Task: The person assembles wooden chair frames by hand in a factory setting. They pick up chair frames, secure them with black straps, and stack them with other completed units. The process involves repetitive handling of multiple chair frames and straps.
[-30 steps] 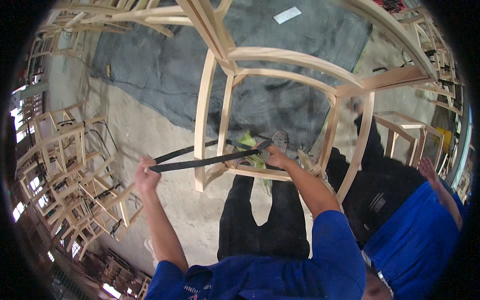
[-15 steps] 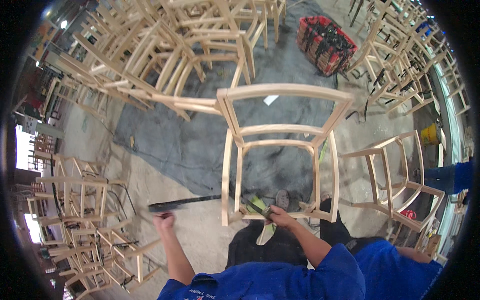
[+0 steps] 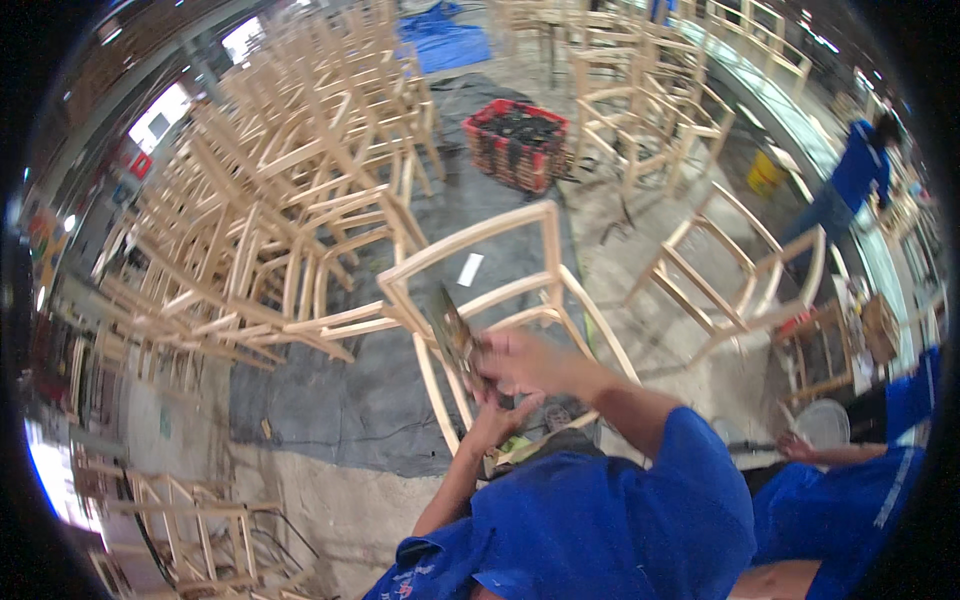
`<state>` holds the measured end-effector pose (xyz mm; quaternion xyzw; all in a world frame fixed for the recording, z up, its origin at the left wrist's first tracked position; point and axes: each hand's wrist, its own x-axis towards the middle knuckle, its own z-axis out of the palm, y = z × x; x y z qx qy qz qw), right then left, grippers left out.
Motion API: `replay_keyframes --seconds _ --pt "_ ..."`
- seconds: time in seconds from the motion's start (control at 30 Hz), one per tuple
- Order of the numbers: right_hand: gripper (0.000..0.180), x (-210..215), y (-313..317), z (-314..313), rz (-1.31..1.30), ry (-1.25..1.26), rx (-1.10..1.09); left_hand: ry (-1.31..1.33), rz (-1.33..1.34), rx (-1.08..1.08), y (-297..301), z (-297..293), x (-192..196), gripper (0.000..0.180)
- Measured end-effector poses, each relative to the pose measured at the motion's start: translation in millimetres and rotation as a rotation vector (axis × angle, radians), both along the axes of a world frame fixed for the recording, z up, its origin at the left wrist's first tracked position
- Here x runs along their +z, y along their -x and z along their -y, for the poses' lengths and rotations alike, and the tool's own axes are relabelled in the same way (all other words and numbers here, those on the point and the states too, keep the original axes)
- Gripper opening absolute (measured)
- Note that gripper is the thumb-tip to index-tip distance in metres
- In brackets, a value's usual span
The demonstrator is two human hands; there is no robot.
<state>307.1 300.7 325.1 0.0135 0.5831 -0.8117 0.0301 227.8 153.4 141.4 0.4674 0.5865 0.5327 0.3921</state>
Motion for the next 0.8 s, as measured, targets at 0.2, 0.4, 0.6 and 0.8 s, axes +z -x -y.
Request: replay_keyframes --seconds 0.2,0.4,0.6,0.8 --pt "0.042 124 -89 -121 -0.25 -0.437 -0.847 0.389 -0.256 0.216 11 55 -24 0.032" --pt "0.049 12 -145 -175 0.196 -0.754 -1.157 0.646 -0.801 -0.038 41 66 -11 0.027" --pt "0.06 -136 -118 -70 0.287 0.131 -0.516 0.221 -0.513 -0.153 -1 -60 80 0.022" --pt "0.041 -155 -121 -51 0.098 0.744 -0.283 0.227 0.054 0.033 -34 -124 90 0.02"
